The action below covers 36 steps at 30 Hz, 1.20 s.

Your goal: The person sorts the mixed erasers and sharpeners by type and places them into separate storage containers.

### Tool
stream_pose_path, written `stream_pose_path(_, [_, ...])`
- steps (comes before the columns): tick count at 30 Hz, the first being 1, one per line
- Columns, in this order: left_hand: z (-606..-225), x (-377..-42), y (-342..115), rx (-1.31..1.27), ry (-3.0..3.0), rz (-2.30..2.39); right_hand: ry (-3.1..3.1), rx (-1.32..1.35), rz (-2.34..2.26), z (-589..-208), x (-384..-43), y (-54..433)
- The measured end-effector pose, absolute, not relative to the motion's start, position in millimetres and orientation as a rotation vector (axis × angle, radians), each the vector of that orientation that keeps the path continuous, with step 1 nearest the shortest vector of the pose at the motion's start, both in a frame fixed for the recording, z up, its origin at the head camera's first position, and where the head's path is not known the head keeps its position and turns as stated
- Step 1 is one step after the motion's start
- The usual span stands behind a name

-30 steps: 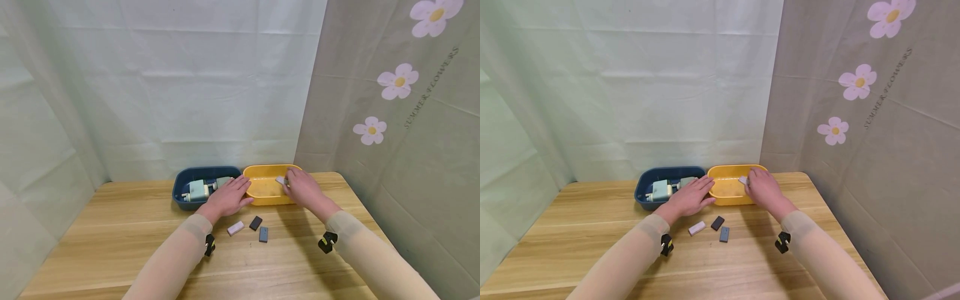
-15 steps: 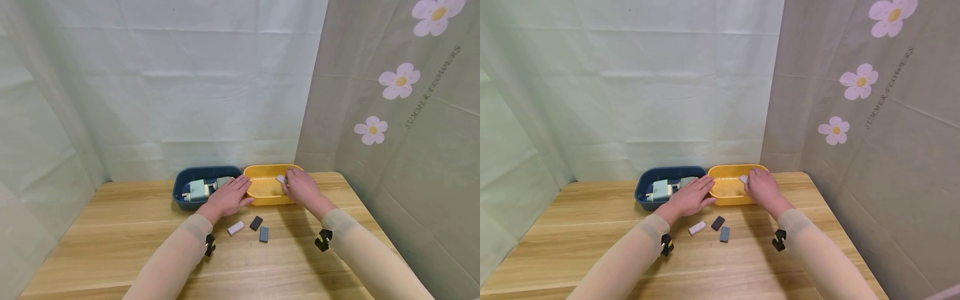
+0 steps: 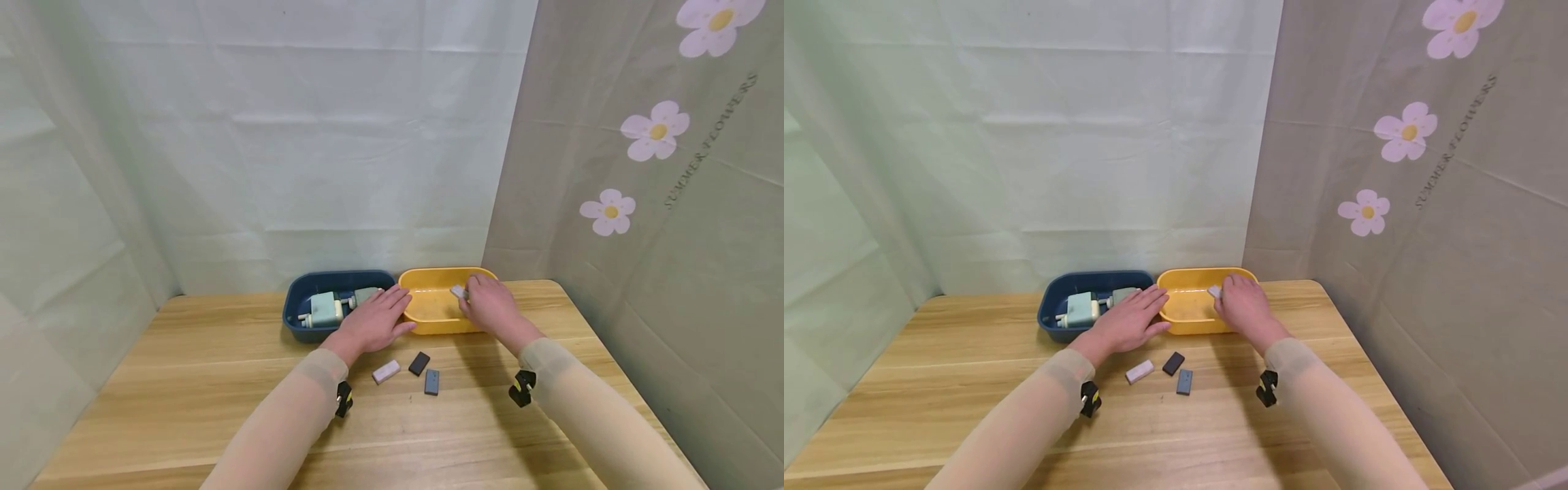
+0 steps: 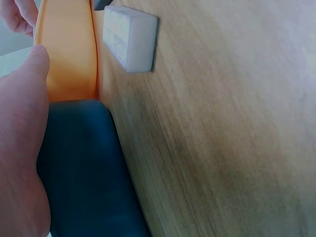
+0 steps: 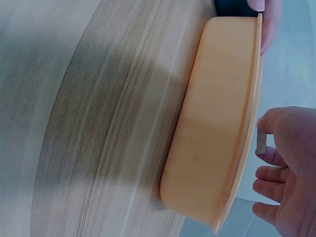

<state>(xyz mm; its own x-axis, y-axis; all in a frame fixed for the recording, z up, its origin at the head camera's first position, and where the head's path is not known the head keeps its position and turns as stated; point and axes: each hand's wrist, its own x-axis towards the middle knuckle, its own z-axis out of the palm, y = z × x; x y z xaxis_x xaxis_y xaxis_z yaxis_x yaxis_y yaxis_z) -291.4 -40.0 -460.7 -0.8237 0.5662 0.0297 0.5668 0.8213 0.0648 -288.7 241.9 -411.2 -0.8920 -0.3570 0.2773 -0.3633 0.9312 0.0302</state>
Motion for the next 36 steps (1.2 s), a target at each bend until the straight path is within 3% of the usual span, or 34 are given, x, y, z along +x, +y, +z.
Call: stream_pose_path(36, [-459, -291, -39, -0.925, -2.999, -0.105, -2.985, 0.453, 0.026, -411, -290, 234])
